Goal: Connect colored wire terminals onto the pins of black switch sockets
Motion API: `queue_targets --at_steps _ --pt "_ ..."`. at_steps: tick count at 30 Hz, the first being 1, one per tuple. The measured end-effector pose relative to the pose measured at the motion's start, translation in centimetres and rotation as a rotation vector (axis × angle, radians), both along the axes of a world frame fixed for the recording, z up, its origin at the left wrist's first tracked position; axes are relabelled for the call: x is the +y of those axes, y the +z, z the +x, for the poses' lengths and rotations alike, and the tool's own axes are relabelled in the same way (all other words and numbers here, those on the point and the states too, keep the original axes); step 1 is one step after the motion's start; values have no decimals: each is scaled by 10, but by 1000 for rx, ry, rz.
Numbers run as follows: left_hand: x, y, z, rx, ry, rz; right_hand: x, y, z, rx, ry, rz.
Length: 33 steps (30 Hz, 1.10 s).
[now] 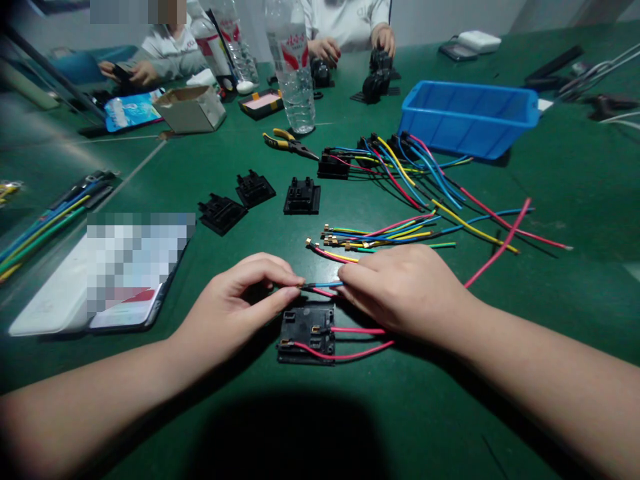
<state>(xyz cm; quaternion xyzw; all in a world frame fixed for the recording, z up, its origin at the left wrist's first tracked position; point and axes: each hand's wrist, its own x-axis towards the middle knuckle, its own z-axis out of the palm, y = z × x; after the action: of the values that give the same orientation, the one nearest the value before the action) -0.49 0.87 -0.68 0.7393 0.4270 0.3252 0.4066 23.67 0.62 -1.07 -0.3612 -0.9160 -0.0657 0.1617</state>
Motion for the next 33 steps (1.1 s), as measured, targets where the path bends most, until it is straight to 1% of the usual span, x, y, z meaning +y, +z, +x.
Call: queue_targets --at_steps 3,6,9,11,13,15,17,20,22,25,27,33 --pt "0 1 1 18 -43 18 -1 2 -2 16 91 14" --pt "-3 2 0 38 -46 37 -1 3 -2 31 99 18" --pt "-7 3 -2 22 -26 138 -1 3 0 63 86 47" --pt "-9 3 -4 9 -102 239 -2 3 2 93 59 53" --pt "-10 4 -5 44 -188 286 -2 2 3 120 41 30" --pt "-9 3 -4 115 -249 292 -3 2 3 142 39 14" --pt "-9 3 -3 193 -287 288 -4 3 3 132 8 -6" --pt "-8 5 -1 297 -324 264 -6 3 3 94 -42 -27" --pt "-8 6 0 339 -336 242 -6 4 3 81 -42 -17" --pt "-8 7 1 363 -333 213 -4 5 3 72 -24 18" --pt "-8 7 1 370 -302 200 -4 6 4 78 -18 32" --pt "-7 3 1 358 -116 198 -4 7 3 149 18 80"
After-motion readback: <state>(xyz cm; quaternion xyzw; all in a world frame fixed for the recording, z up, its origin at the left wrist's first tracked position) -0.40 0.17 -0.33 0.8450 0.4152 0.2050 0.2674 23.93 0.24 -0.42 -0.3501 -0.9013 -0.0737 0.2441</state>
